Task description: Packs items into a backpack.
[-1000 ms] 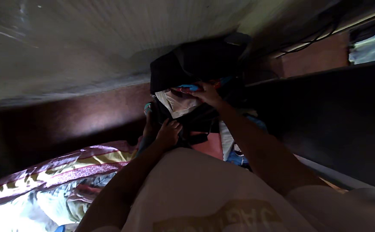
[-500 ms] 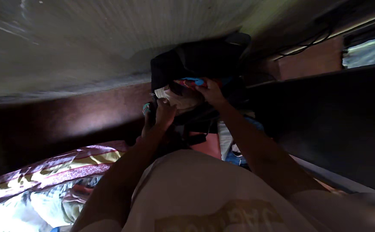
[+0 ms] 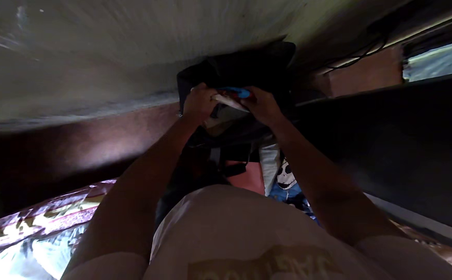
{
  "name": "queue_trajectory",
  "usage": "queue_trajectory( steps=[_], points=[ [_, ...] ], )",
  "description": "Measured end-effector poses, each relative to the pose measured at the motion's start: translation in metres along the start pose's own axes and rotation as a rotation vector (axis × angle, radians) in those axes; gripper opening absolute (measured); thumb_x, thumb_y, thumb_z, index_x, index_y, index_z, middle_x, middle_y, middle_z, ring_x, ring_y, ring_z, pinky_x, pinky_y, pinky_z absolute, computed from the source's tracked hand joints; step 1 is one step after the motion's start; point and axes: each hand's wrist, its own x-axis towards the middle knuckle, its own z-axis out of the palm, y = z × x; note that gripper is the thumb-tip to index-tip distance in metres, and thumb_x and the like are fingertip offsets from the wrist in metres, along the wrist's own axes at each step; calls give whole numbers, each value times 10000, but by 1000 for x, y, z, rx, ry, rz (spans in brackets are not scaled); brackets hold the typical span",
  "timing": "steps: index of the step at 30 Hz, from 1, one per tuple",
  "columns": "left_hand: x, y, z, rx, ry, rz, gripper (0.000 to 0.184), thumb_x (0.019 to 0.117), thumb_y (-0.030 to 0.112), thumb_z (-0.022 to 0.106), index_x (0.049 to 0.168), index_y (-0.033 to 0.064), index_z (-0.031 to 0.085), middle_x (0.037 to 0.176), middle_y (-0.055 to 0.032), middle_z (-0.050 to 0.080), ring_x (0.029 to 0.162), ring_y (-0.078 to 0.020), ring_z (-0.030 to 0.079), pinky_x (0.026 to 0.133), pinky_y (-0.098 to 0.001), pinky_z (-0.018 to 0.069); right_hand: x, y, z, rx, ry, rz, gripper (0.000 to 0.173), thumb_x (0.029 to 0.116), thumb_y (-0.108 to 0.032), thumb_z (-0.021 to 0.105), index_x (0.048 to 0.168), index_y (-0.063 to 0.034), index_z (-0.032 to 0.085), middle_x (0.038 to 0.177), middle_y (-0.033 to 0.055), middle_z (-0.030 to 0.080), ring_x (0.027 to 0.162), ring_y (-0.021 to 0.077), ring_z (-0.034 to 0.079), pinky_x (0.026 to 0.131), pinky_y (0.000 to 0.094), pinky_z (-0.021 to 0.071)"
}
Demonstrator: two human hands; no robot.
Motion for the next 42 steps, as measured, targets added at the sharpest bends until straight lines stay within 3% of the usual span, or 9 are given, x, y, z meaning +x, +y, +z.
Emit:
queue_trajectory(
  steps=[8, 11, 14, 20, 23, 26, 31, 38, 42],
  points=[
    [8, 5, -2, 24, -70, -30, 277, 1004, 254, 654, 1192, 66, 732, 1332, -222, 578, 1255, -374, 559, 1049, -525, 471, 6, 8, 2, 47, 66, 64, 358, 1031, -205, 606, 1356, -52, 608, 1217, 199, 684, 1095, 314, 680, 978, 508, 532],
    [-7, -5, 16, 230, -215, 86, 245, 968, 112, 648, 1197, 50, 710, 1394, -215, 535, 1309, -413, 510, 1029, -582, 478, 8, 9, 12, 43, 61, 124, 346, 1035, -214, 608, 1353, -78, 612, 1207, 194, 689, 1081, 324, 687, 958, 526, 540],
    [-17, -22, 37, 443, -310, 151, 483, 845, -18, 736, 1315, 33, 641, 1453, -226, 500, 1349, -466, 449, 1011, -644, 445, 7, 13, 21, 48, 69, 110, 350, 1035, -179, 607, 1366, -66, 605, 1236, 198, 683, 1126, 329, 675, 990, 518, 530],
    [-7, -21, 30, 368, -192, 128, 289, 987, 74, 608, 1267, 92, 679, 1453, -128, 543, 1386, -390, 453, 1033, -596, 462, 4, 17, 29, -15, -35, 92, 420, 996, -203, 663, 1404, -131, 592, 1324, 156, 656, 1198, 317, 647, 1024, 544, 515],
    [-3, -7, 17, 188, -156, 75, 336, 1013, 110, 563, 1340, 87, 635, 1457, -122, 563, 1422, -342, 447, 1094, -560, 437, 4, 16, 32, -176, -137, 195, 504, 1002, -363, 659, 1457, -177, 549, 1402, 159, 602, 1275, 354, 592, 1050, 594, 476],
    [0, 9, 6, 31, -108, 130, 269, 1017, 62, 519, 1248, 27, 653, 1300, -200, 639, 1300, -377, 555, 1087, -570, 427, 13, 15, 16, -201, -73, 290, 419, 1029, -233, 608, 1415, -74, 571, 1323, 251, 625, 1245, 434, 594, 1039, 629, 461],
    [-7, 34, -8, -88, 37, 374, 212, 970, 17, 532, 1108, -6, 691, 1075, -198, 701, 1069, -351, 669, 971, -545, 501, 27, 21, -34, -233, 105, 103, 333, 1026, -93, 565, 1351, -39, 608, 1263, 252, 658, 1182, 431, 636, 1013, 619, 484],
    [-98, 50, -35, -172, -18, 445, 284, 937, 6, 579, 1197, 26, 694, 1179, -154, 685, 1156, -293, 640, 1019, -495, 510, 17, -8, -72, -310, 278, 74, 427, 1001, -70, 577, 1424, -16, 545, 1315, 301, 621, 1218, 498, 603, 1022, 667, 452],
    [-184, 30, -78, -452, 308, 355, 300, 1008, 138, 554, 1269, 28, 653, 1252, -54, 675, 1154, -85, 634, 1011, -301, 532, 16, 3, -77, -295, 364, -7, 414, 992, -107, 599, 1398, -29, 578, 1288, 276, 649, 1186, 468, 634, 1004, 641, 474]
  ],
)
